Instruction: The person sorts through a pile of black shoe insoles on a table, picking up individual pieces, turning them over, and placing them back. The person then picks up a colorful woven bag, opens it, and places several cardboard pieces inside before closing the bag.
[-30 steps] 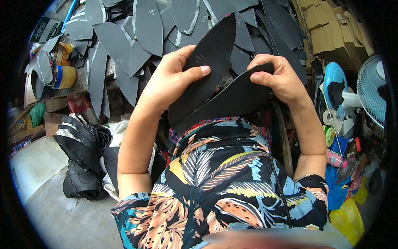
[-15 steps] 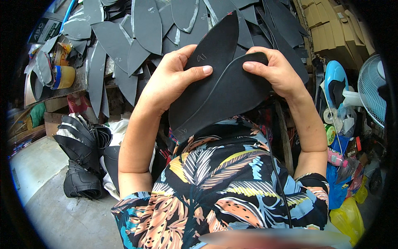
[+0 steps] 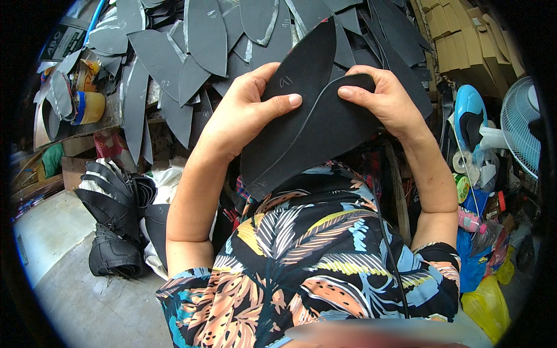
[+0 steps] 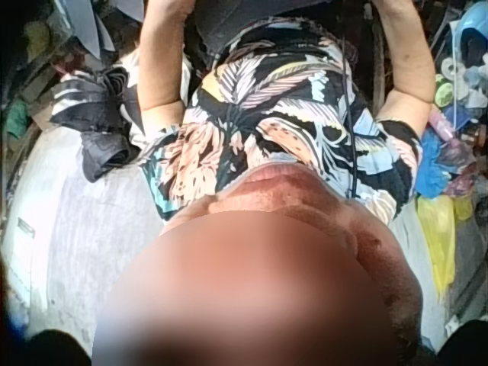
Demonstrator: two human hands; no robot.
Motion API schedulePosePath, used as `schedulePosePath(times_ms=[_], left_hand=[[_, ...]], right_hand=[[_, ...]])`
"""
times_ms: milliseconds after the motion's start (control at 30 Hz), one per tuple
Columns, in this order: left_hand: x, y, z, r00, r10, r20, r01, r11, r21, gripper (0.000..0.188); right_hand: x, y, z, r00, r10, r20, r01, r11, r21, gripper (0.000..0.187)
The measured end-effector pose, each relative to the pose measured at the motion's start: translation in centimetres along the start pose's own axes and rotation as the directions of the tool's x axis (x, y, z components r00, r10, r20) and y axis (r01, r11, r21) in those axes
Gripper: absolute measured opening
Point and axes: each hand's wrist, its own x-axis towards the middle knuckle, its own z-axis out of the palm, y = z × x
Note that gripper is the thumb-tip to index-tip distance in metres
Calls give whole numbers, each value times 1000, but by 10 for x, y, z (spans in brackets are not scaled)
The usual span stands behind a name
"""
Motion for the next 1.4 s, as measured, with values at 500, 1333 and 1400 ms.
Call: schedulePosePath(times_ms=[500,1333,1400], left_hand=[[2,1,6,998,51,33,-56,982,181,75],[-9,2,2,970,107,219,-155,964,217,80],[-11,4,-7,985,69,156,-78,996,52,84]], right_hand=[[-1,-16,-3,972,-228,-51,173,850,-498,36],[-22,-6,1,1000,27,-9,-28,996,-89,45],[-20,-3,0,999,31,-29,-32,999,-21,43]])
